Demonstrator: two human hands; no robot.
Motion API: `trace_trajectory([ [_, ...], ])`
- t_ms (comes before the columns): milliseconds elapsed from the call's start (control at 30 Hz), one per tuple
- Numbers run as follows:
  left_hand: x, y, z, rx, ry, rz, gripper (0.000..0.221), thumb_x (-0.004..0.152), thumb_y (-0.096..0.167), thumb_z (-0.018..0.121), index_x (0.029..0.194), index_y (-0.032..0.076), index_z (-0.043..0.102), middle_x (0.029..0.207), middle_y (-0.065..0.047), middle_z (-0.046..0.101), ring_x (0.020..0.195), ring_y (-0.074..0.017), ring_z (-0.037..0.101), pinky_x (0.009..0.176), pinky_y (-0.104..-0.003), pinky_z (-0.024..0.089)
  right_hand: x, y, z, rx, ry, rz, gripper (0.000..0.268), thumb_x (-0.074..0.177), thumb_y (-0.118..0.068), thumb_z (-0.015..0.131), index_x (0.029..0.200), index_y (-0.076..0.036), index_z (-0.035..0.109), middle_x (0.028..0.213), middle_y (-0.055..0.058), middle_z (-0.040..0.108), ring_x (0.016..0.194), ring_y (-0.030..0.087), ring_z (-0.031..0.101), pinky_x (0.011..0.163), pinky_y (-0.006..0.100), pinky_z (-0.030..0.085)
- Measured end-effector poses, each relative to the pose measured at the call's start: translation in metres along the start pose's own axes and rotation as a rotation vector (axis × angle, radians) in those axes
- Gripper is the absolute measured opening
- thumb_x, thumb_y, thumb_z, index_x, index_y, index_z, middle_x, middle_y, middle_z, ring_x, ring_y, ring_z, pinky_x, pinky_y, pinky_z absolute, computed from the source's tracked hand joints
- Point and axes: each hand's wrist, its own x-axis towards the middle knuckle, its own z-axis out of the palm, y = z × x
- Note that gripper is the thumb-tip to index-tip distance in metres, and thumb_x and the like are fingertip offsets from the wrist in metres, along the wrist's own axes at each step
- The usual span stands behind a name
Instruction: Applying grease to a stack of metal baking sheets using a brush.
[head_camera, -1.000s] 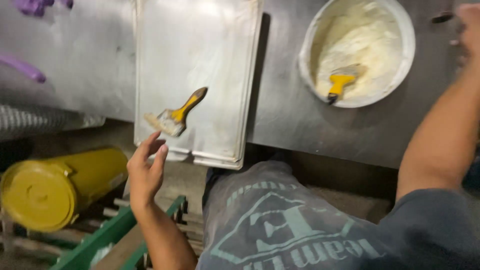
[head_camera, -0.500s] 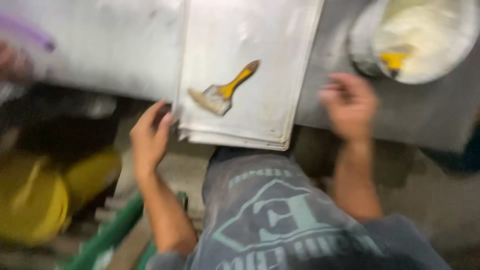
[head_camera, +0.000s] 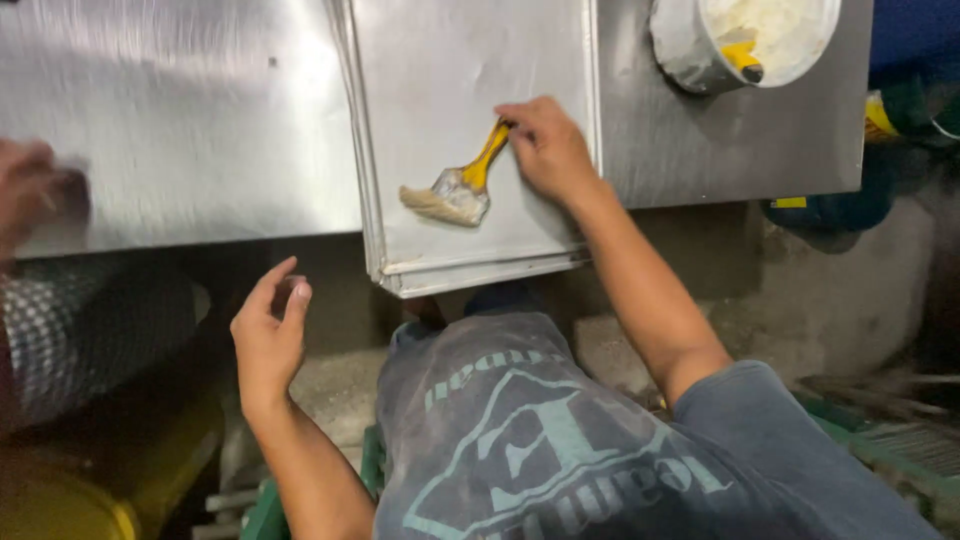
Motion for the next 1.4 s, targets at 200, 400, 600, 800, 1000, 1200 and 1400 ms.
trace_trajectory([
  [200,0.005,-0.025,-0.014,-0.015,-0.035,0.062,0.036,0.099,0.014,0.069,0.134,0.005,0.067,0.105,-0.008,0.074,0.091,-0.0140,0.067,0.084,-0.030,0.054,0.020,-0.022,-0.022,-0.474,-0.175,-0.286,0.045,0.080,0.004,0.067,0.117,-0.020,0.076,0.124,0.010,0.062,0.116,0.034,0.055,0.098,0.042,0.049],
  [400,0.015,-0.009,0.014,-0.116,-0.036,0.068,0.035,0.098,0.015,0.069,0.132,0.007,0.069,0.100,-0.007,0.074,0.086,-0.0119,0.065,0.079,-0.028,0.053,0.030,-0.022,-0.021,-0.697,-0.321,-0.428,0.028,0.090,-0.011,0.066,0.116,-0.017,0.071,0.123,0.011,0.059,0.127,0.038,0.049,0.108,0.049,0.039],
  [600,0.045,0.037,0.058,-0.080,-0.156,0.121,0.035,0.096,0.019,0.069,0.128,0.007,0.070,0.092,-0.010,0.075,0.079,-0.0173,0.067,0.076,-0.031,0.054,0.024,-0.015,-0.036,-0.928,-0.375,-0.594,0.023,0.095,-0.017,0.055,0.115,-0.018,0.066,0.115,0.009,0.063,0.120,0.034,0.056,0.105,0.048,0.040],
  [800,0.063,0.049,0.088,0.079,-0.044,0.052,0.035,0.096,0.022,0.065,0.127,0.008,0.070,0.091,-0.017,0.074,0.081,-0.0318,0.070,0.075,-0.041,0.053,0.006,-0.051,-0.081,-0.703,-0.621,-0.255,0.031,0.091,-0.021,0.069,0.120,-0.012,0.065,0.105,0.010,0.067,0.102,0.032,0.062,0.087,0.047,0.047],
  [1000,0.066,0.035,0.109,0.148,0.014,-0.083,0.026,0.088,0.023,0.076,0.109,0.008,0.077,0.082,-0.012,0.074,0.073,-0.0248,0.071,0.073,-0.038,0.056,-0.021,-0.004,-0.055,0.543,-0.318,0.376,0.029,0.088,-0.010,0.081,0.115,-0.007,0.070,0.098,0.002,0.071,0.086,0.011,0.064,0.077,0.028,0.055],
  [1200,0.070,0.035,0.116,0.057,0.044,-0.125,0.016,0.087,0.014,0.076,0.099,0.004,0.072,0.076,-0.010,0.071,0.068,-0.0200,0.066,0.067,-0.035,0.054,-0.013,-0.017,-0.018,0.764,-0.240,0.350,0.026,0.088,-0.009,0.082,0.111,-0.006,0.071,0.103,0.002,0.073,0.095,0.010,0.068,0.087,0.027,0.057],
  [1400,0.070,0.038,0.120,0.088,0.049,-0.124,0.018,0.087,0.014,0.076,0.100,0.004,0.070,0.078,-0.010,0.071,0.070,-0.0205,0.067,0.069,-0.035,0.055,0.073,0.027,-0.059,0.286,-0.498,0.254,0.023,0.087,-0.021,0.083,0.108,-0.013,0.074,0.101,0.003,0.077,0.094,0.013,0.073,0.088,0.030,0.060],
])
